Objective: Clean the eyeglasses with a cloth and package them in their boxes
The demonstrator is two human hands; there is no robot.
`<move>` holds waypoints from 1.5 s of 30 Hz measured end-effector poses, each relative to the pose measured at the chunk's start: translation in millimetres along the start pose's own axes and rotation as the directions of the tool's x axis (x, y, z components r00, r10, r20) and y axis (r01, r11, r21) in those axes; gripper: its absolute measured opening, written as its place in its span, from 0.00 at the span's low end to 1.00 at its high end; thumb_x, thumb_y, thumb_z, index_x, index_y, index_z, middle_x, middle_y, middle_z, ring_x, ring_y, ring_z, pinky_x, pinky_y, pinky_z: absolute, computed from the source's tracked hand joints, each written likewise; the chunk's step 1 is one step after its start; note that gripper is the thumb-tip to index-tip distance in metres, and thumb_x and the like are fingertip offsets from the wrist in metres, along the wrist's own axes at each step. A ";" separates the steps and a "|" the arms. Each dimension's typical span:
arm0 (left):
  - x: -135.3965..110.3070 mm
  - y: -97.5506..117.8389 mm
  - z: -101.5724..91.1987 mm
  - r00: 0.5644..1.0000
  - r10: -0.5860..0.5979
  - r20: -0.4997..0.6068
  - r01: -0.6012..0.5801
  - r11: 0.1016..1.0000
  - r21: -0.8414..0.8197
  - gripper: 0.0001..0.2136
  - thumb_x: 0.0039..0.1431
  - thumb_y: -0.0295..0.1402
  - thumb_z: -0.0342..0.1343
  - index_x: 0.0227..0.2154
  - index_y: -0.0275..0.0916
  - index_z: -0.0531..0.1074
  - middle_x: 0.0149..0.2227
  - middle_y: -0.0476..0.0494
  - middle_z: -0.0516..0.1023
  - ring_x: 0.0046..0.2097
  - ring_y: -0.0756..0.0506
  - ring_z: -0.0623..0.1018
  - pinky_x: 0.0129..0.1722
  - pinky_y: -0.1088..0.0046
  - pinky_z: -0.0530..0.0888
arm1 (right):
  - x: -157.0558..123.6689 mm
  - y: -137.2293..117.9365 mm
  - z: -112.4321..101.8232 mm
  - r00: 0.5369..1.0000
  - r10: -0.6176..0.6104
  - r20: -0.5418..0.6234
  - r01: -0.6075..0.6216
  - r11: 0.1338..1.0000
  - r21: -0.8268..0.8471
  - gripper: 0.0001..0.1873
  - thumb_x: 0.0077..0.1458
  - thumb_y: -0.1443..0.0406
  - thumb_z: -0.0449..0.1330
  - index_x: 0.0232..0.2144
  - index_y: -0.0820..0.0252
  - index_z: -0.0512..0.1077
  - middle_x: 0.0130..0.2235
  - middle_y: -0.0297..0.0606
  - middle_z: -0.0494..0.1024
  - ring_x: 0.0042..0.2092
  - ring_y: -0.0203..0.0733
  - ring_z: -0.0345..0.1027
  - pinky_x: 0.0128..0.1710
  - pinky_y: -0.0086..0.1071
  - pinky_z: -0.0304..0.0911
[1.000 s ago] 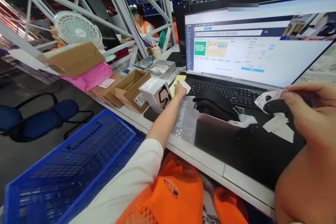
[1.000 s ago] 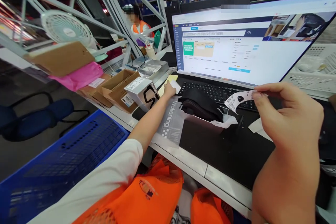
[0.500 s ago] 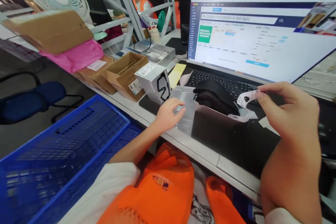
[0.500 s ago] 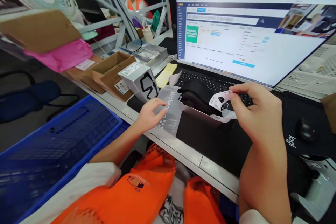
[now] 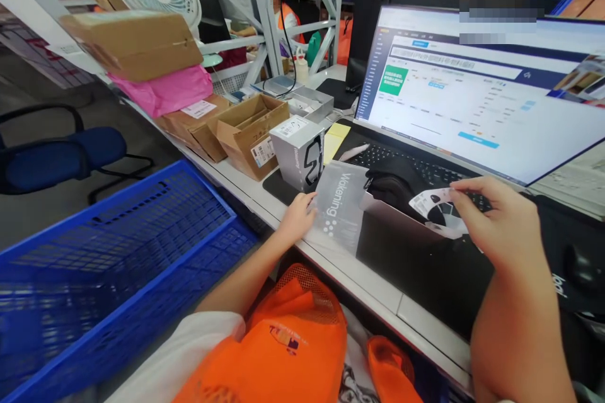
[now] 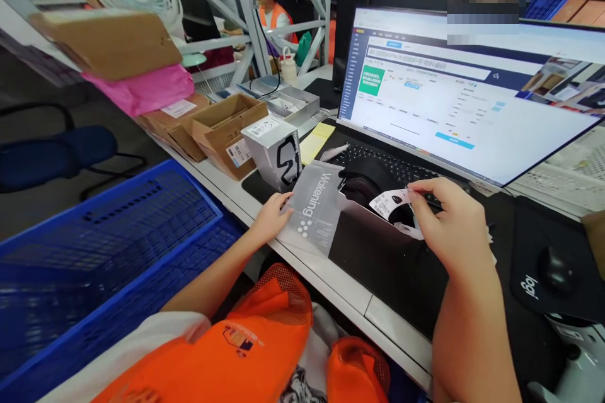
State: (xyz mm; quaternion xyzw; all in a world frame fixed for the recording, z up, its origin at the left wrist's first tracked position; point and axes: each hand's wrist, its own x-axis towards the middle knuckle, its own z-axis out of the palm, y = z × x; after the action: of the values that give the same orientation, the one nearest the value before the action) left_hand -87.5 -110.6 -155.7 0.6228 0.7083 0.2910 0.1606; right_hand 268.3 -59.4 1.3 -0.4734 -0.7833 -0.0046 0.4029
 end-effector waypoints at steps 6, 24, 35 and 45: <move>29.8 -17.4 -27.4 0.970 0.104 0.219 -0.107 0.994 0.002 0.20 0.59 0.25 0.54 0.55 0.37 0.75 0.42 0.45 0.78 0.32 0.50 0.76 0.42 0.73 0.76 | 1.1 2.9 -2.6 1.000 -0.002 -0.015 0.002 1.000 -0.026 0.08 0.57 0.61 0.61 0.37 0.55 0.79 0.38 0.34 0.83 0.41 0.42 0.77 0.40 0.33 0.67; 81.7 67.9 -3.8 0.814 0.441 0.379 -0.563 0.758 0.329 0.24 0.63 0.34 0.56 0.62 0.36 0.65 0.65 0.32 0.65 0.65 0.35 0.67 0.62 0.58 0.67 | -2.5 -29.8 22.4 0.980 -0.051 0.195 0.046 0.999 0.029 0.08 0.61 0.62 0.59 0.38 0.55 0.78 0.40 0.37 0.81 0.41 0.42 0.75 0.29 0.30 0.63; 141.5 71.8 34.8 0.777 0.330 0.536 -0.592 0.675 0.442 0.24 0.65 0.45 0.51 0.54 0.31 0.71 0.53 0.24 0.76 0.52 0.32 0.78 0.52 0.57 0.72 | -15.0 26.3 -75.8 0.883 0.204 -0.422 -0.216 0.976 0.021 0.09 0.53 0.63 0.66 0.38 0.57 0.81 0.36 0.38 0.83 0.39 0.42 0.78 0.41 0.33 0.69; 127.9 69.5 43.3 0.770 0.387 0.507 -0.613 0.667 0.423 0.09 0.64 0.32 0.51 0.39 0.35 0.75 0.45 0.30 0.79 0.47 0.37 0.80 0.50 0.60 0.73 | -20.7 46.1 -106.2 0.783 0.190 -0.593 -0.119 0.980 0.157 0.11 0.49 0.68 0.68 0.37 0.60 0.83 0.34 0.41 0.82 0.36 0.41 0.77 0.38 0.33 0.71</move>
State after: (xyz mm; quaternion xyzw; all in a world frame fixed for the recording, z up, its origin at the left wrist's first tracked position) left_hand -29.2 27.2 -129.7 0.8576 0.5136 -0.0243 0.0120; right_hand 373.9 -90.5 42.6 -0.4865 -0.5709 -0.0790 0.6566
